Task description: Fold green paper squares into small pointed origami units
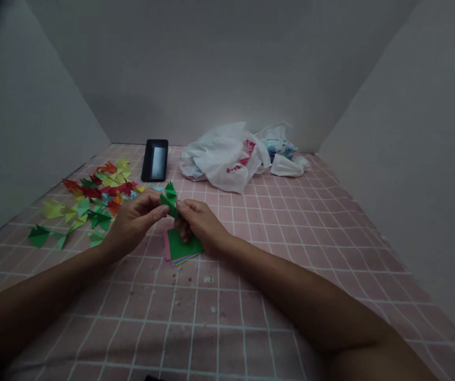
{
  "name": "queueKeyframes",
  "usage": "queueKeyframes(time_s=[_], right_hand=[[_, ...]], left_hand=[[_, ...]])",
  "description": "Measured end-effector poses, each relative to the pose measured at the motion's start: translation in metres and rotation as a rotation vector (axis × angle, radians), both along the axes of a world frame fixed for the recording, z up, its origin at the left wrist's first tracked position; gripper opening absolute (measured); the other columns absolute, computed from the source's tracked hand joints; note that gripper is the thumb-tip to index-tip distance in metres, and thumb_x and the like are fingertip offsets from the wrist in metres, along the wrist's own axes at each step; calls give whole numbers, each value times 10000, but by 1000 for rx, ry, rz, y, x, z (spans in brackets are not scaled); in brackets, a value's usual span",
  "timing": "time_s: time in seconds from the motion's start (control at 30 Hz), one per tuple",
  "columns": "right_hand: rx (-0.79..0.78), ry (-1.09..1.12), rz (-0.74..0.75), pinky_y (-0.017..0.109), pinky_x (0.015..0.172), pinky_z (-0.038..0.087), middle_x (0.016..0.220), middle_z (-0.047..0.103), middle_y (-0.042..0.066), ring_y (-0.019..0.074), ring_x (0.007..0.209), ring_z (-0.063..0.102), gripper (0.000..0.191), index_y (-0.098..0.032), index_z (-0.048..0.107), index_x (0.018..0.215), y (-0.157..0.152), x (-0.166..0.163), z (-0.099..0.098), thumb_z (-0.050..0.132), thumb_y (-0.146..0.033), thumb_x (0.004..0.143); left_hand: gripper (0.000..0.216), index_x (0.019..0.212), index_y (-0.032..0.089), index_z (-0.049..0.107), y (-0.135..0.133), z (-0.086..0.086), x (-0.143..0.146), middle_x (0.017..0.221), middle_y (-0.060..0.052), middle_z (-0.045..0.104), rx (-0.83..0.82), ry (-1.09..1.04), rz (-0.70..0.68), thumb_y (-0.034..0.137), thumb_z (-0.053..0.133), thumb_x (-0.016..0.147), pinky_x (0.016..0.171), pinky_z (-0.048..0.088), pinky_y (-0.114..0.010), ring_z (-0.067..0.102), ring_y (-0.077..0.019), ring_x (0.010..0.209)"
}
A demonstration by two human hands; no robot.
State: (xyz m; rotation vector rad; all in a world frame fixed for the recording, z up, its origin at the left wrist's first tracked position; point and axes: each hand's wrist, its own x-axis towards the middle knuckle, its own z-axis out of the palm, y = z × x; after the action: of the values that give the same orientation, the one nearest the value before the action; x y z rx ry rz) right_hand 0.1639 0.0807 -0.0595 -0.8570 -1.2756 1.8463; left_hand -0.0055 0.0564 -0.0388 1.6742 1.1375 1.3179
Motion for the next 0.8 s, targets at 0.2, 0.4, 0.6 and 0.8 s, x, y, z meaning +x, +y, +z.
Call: queueKeyframes(time_s=[0.2, 0.4, 0.6, 0.8], right_hand=[[306, -27, -77, 209, 503, 371, 637, 548, -52, 74, 517, 488, 283, -198, 533, 761, 0, 1, 2, 676, -423, 856], [276, -28, -132, 206, 480, 360, 548, 567, -61, 80, 461, 505, 207, -197, 542, 759, 0, 1, -1, 659, -337, 855], [237, -6, -82, 212, 506, 410, 586, 622, -33, 81, 479, 550, 225, -177, 580, 774, -1, 1, -3, 631, -360, 895], [267, 58, -172, 206, 499, 426, 590, 581, -79, 79, 485, 558, 181, -199, 546, 867, 3, -2, -7, 701, -289, 838]], left_hand=[[224, 753, 166, 639, 3, -7, 3, 707, 19, 603, -262, -175, -53, 355, 749, 799, 636, 488, -247, 576, -116, 649], [229, 795, 168, 660, 3, -8, 3, 732, 19, 626, -344, -228, -79, 357, 786, 763, 654, 515, -242, 602, -112, 665], [239, 752, 167, 629, 2, -9, 5, 700, 29, 595, -363, -209, -45, 348, 785, 757, 626, 521, -237, 572, -100, 632], [256, 800, 163, 612, 3, -12, 5, 702, 38, 595, -330, -232, -9, 315, 807, 734, 598, 520, -208, 569, -84, 620]])
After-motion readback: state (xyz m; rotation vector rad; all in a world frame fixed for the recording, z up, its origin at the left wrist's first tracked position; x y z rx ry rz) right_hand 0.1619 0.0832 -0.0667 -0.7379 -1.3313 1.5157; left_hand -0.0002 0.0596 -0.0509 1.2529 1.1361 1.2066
